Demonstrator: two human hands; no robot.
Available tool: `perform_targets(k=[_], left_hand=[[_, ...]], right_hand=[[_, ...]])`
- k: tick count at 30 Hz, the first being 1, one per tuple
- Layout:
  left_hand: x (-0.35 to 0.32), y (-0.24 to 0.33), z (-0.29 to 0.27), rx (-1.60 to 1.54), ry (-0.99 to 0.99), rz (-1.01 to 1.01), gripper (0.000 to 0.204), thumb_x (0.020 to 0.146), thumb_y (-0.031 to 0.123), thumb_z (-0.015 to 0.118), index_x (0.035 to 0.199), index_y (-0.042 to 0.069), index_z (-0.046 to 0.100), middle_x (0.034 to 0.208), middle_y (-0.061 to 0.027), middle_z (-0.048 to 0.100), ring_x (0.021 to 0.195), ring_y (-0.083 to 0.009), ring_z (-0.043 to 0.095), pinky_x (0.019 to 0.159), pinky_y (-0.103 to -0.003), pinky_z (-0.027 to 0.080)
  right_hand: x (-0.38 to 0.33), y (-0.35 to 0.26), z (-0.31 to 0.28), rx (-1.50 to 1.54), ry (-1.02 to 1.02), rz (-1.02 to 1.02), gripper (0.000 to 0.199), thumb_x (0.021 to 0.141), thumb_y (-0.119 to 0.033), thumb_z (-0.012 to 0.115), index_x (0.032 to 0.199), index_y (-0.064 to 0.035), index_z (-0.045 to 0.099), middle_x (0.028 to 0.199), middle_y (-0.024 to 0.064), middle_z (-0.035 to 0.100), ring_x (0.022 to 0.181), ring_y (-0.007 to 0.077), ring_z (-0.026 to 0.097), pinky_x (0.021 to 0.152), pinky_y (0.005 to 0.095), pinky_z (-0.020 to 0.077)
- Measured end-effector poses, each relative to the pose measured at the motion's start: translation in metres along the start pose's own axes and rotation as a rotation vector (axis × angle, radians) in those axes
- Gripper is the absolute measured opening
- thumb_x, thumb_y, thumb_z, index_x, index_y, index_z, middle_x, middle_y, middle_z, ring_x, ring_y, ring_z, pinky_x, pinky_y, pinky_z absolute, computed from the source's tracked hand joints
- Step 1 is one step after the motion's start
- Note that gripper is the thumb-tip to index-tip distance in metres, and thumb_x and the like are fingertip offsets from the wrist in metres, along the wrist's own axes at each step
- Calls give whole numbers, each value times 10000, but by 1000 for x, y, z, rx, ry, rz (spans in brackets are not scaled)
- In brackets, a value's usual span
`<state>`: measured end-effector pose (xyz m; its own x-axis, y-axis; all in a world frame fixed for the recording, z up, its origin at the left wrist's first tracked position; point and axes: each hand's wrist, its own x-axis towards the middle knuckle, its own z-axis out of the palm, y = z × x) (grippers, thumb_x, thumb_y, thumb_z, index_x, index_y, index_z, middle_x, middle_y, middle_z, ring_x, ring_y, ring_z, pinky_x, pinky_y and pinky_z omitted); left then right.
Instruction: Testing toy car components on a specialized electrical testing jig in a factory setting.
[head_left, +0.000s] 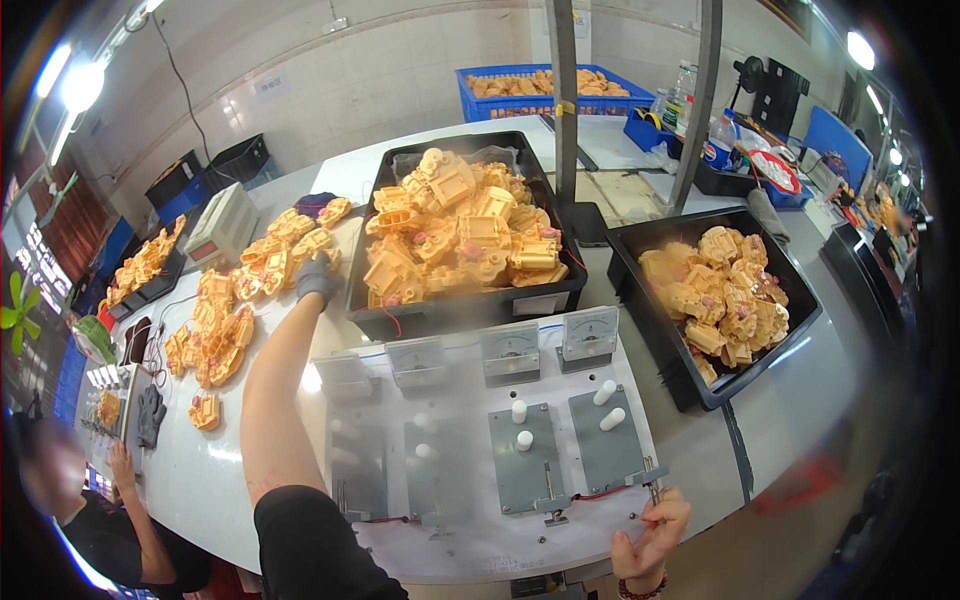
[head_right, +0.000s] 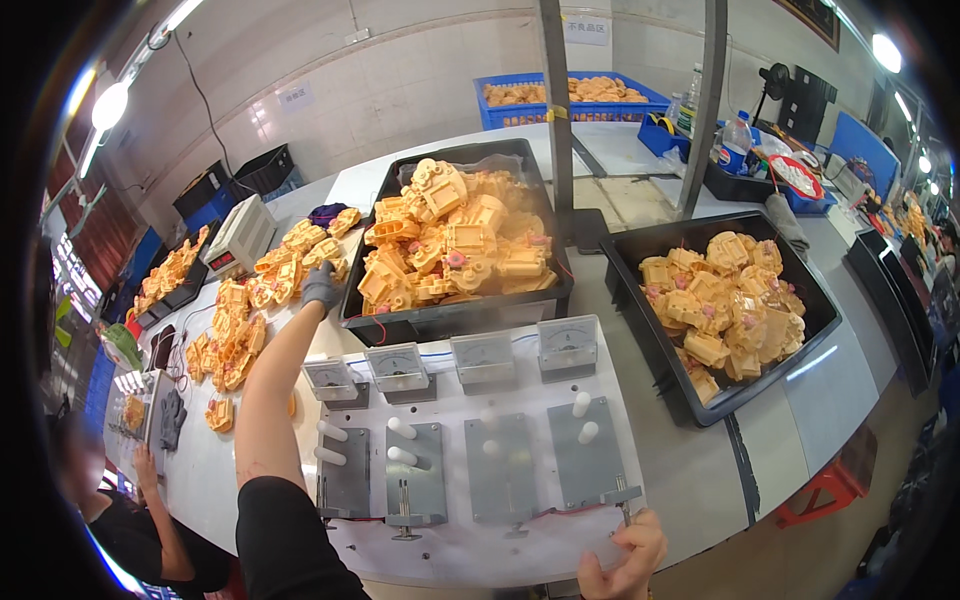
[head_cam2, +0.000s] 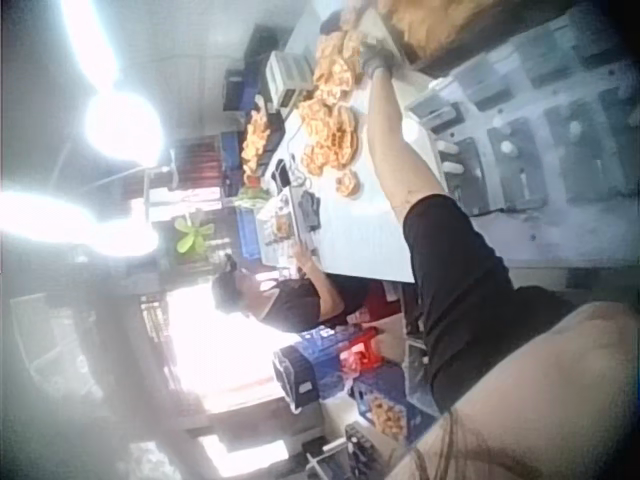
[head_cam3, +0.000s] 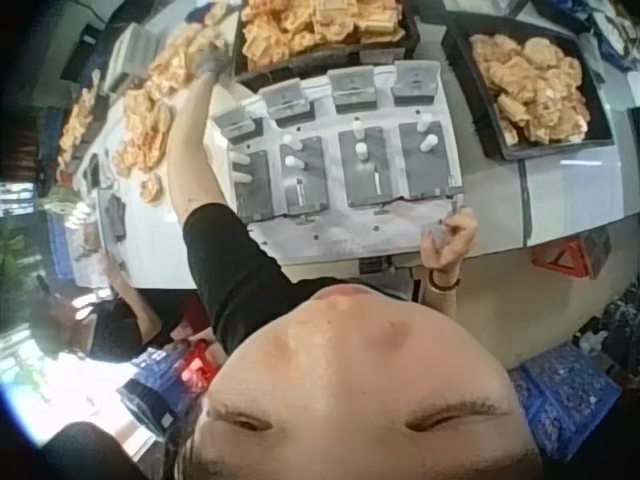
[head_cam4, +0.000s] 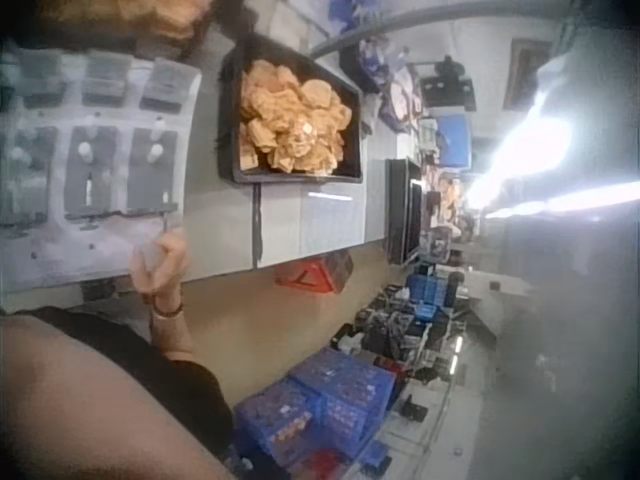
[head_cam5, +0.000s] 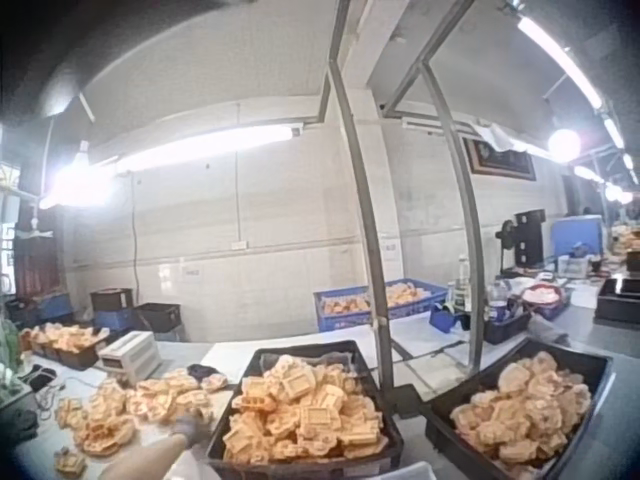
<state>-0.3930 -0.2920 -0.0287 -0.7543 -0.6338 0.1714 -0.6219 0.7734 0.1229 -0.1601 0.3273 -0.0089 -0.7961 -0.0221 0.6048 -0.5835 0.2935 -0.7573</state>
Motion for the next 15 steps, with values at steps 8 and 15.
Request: perform_targets(k=[8,15], left_hand=[[-24,12,-56,-127,-162,173,465,721,329,742,1090,92,587,1110,-254,629,1054,-371,614,904,-478,478],[72,73,-141,-816,145,354,574,795,281,760,1242,11,520,1099,-166,631,963,-225,643,789,-293,526]], right_hand=[[0,-3,0,19,14,37,385,691,-229,683,900,-73,399,771,42,350,693,145,308,593,280,260],[2,-2,0,13,-13,4,370,669,-192,677,891,-71,406,772,38,362,682,144,317,577,272,257]])
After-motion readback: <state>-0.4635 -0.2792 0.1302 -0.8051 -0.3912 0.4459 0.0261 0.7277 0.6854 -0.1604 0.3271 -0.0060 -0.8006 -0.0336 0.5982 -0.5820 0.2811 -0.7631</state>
